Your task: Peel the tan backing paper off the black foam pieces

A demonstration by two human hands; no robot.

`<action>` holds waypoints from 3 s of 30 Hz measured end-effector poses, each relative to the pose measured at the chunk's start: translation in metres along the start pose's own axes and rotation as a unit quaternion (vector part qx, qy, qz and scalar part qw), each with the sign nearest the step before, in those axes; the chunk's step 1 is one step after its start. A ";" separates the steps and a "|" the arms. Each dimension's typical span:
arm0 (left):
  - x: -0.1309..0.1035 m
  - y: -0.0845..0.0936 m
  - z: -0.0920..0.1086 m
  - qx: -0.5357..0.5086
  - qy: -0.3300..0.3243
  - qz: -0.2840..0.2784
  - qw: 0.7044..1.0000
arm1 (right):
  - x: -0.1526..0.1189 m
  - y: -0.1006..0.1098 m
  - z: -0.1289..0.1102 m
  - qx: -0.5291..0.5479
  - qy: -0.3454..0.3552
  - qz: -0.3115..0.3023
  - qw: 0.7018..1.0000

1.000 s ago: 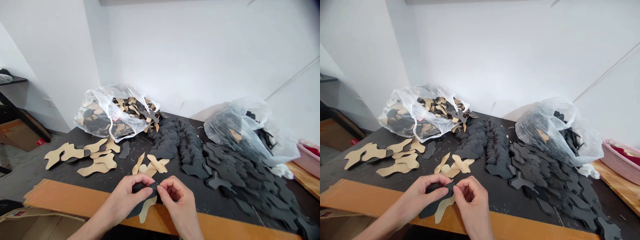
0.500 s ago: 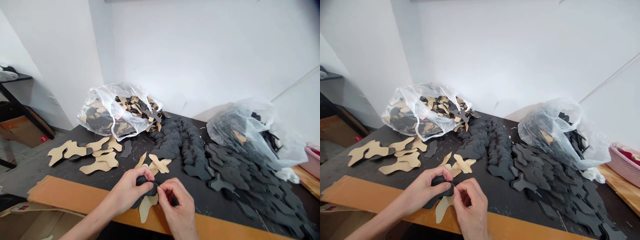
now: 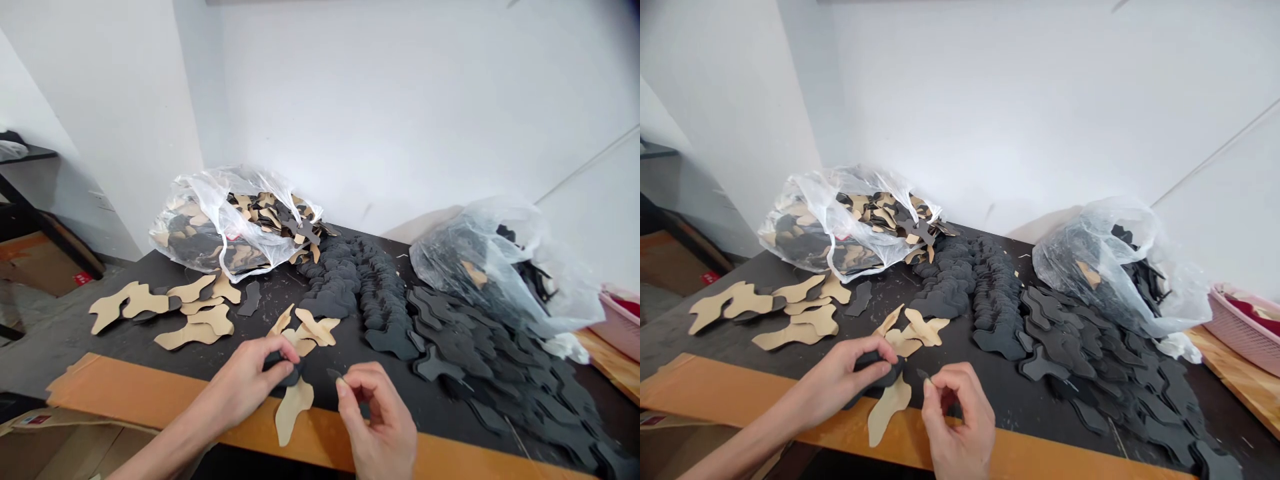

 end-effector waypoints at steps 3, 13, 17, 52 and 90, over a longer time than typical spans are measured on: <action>0.000 -0.006 0.013 0.062 -0.035 -0.027 0.997 | 0.003 -0.013 0.028 0.105 -0.138 -0.055 0.983; -0.002 0.004 0.034 -0.005 -0.039 0.052 0.998 | -0.005 -0.031 0.044 0.186 -0.253 -0.062 0.947; 0.001 0.001 0.040 0.003 -0.060 0.032 0.998 | -0.004 -0.033 0.044 0.186 -0.230 -0.069 0.953; -0.001 -0.004 0.058 0.096 -0.138 -0.042 0.985 | 0.015 -0.034 -0.024 -0.130 0.005 -0.207 0.970; -0.025 0.020 0.018 0.117 -0.091 0.123 0.981 | 0.034 -0.024 -0.008 -0.097 -0.076 -0.227 0.966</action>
Point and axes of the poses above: each hand's wrist, its own x-axis towards the middle knuckle, its own y-axis out of the back of the hand, z = x × y, the point moved 10 cm from there along x, towards the middle knuckle, and after that the axes turned 12 degrees about -y, right-handed, at the moved point
